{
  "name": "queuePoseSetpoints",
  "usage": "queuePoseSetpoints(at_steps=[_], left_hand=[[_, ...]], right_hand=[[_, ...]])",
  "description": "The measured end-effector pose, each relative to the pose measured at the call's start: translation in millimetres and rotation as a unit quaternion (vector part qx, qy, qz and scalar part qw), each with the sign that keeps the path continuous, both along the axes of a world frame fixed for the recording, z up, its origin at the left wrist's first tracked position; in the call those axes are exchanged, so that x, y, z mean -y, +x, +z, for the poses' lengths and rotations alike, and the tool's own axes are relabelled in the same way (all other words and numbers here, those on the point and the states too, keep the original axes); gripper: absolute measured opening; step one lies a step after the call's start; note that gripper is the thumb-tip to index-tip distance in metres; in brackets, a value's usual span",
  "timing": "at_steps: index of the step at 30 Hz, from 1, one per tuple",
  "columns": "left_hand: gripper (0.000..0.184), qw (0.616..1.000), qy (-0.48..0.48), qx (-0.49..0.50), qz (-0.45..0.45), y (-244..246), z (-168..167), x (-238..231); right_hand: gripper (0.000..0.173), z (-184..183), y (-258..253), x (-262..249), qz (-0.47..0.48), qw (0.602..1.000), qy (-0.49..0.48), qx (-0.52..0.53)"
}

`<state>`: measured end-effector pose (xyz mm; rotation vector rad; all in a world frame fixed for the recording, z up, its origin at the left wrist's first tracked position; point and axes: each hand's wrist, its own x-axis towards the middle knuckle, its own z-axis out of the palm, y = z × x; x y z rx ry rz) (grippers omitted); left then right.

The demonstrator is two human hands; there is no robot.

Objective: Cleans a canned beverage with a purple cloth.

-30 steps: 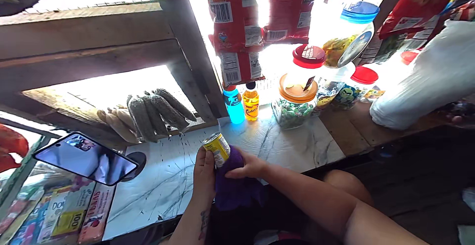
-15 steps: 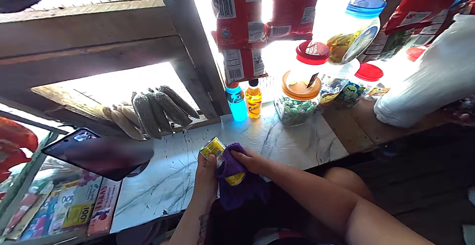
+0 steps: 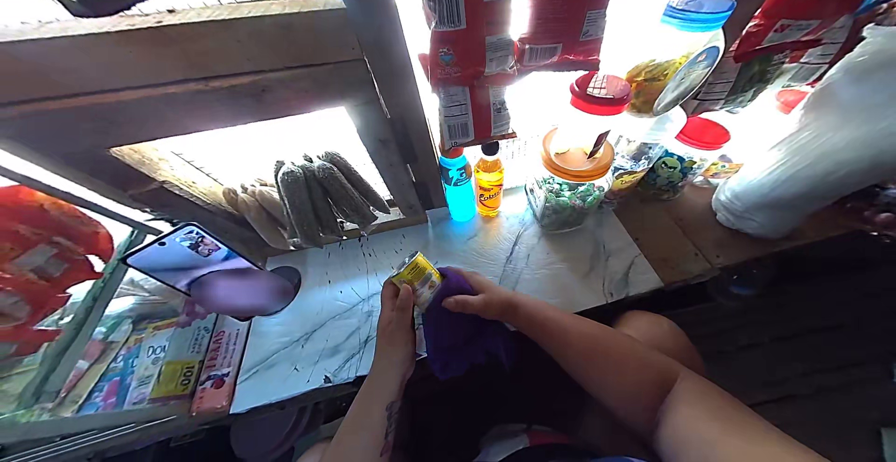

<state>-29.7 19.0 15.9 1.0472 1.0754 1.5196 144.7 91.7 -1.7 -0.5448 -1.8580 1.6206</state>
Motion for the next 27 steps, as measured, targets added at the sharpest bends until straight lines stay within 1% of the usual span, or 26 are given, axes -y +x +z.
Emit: queuePoseSetpoints(at_steps=[1, 2, 4, 8, 11, 12, 13, 14, 15, 16, 19, 22, 24, 25, 26, 27], left_hand=[[0.055, 1.000, -0.007, 0.006, -0.001, 0.6, 1.3, -0.6], [0.050, 1.000, -0.010, 0.012, -0.003, 1.2, 2.0, -1.1], [0.046, 1.000, -0.009, 0.022, -0.003, 3.2, 3.1, -2.0], [0.039, 1.000, 0.001, 0.017, 0.013, 7.3, 2.7, -6.0], [0.036, 1.000, -0.002, 0.016, 0.019, 10.5, 3.0, -9.6], [0.038, 1.000, 0.002, 0.020, 0.019, 11.7, 2.4, -10.8], [0.043, 0.999, 0.011, 0.026, 0.017, 13.3, 1.7, -11.9], [0.050, 0.999, 0.021, 0.029, 0.015, 15.5, 1.5, -13.0], [0.057, 0.999, 0.030, 0.025, 0.015, 17.5, 1.4, -14.2], [0.062, 0.999, 0.037, 0.024, 0.014, 18.7, 1.0, -15.6], [0.068, 0.999, 0.034, 0.023, 0.014, 21.3, 0.3, -20.7], [0.078, 1.000, 0.013, -0.001, 0.000, 23.0, -1.1, -23.8], [0.086, 1.000, 0.001, -0.004, -0.029, 21.5, -4.9, -25.0], [0.090, 0.999, -0.005, 0.006, -0.039, 21.4, -6.8, -26.4], [0.090, 0.999, -0.011, 0.019, -0.043, 22.5, -7.3, -27.6], [0.085, 0.999, -0.011, 0.029, -0.042, 24.2, -6.5, -28.2]], right_hand=[[0.062, 2.8, 1.1, 1.0, -0.008, 1.000, -0.021, -0.010], [0.054, 6.8, 2.1, 2.2, -0.017, 0.999, -0.042, -0.015], [0.042, 13.4, 3.1, 3.8, -0.033, 0.997, -0.072, -0.012], [0.043, 18.2, 4.1, 3.8, -0.048, 0.993, -0.105, 0.005], [0.039, 14.6, 3.5, 3.0, -0.037, 0.992, -0.118, -0.026], [0.041, 10.6, 3.1, 2.4, -0.031, 0.992, -0.112, -0.042], [0.052, 6.8, 2.8, 2.0, -0.022, 0.993, -0.106, -0.052], [0.066, 5.3, 2.9, 2.1, -0.015, 0.993, -0.103, -0.054], [0.074, 5.5, 3.2, 2.3, -0.010, 0.994, -0.100, -0.051], [0.077, 5.2, 3.2, 2.3, -0.009, 0.994, -0.095, -0.051], [0.073, 0.5, 2.8, 1.1, -0.014, 0.994, -0.080, -0.074], [0.060, 2.9, 3.9, 0.3, -0.028, 0.993, -0.083, -0.078], [0.049, 10.2, 5.6, 1.2, -0.040, 0.991, -0.109, -0.069], [0.046, 13.0, 6.5, 1.4, -0.051, 0.988, -0.127, -0.064], [0.045, 14.3, 7.2, 1.2, -0.064, 0.985, -0.144, -0.063], [0.045, 15.7, 7.7, 1.2, -0.074, 0.982, -0.160, -0.062]])
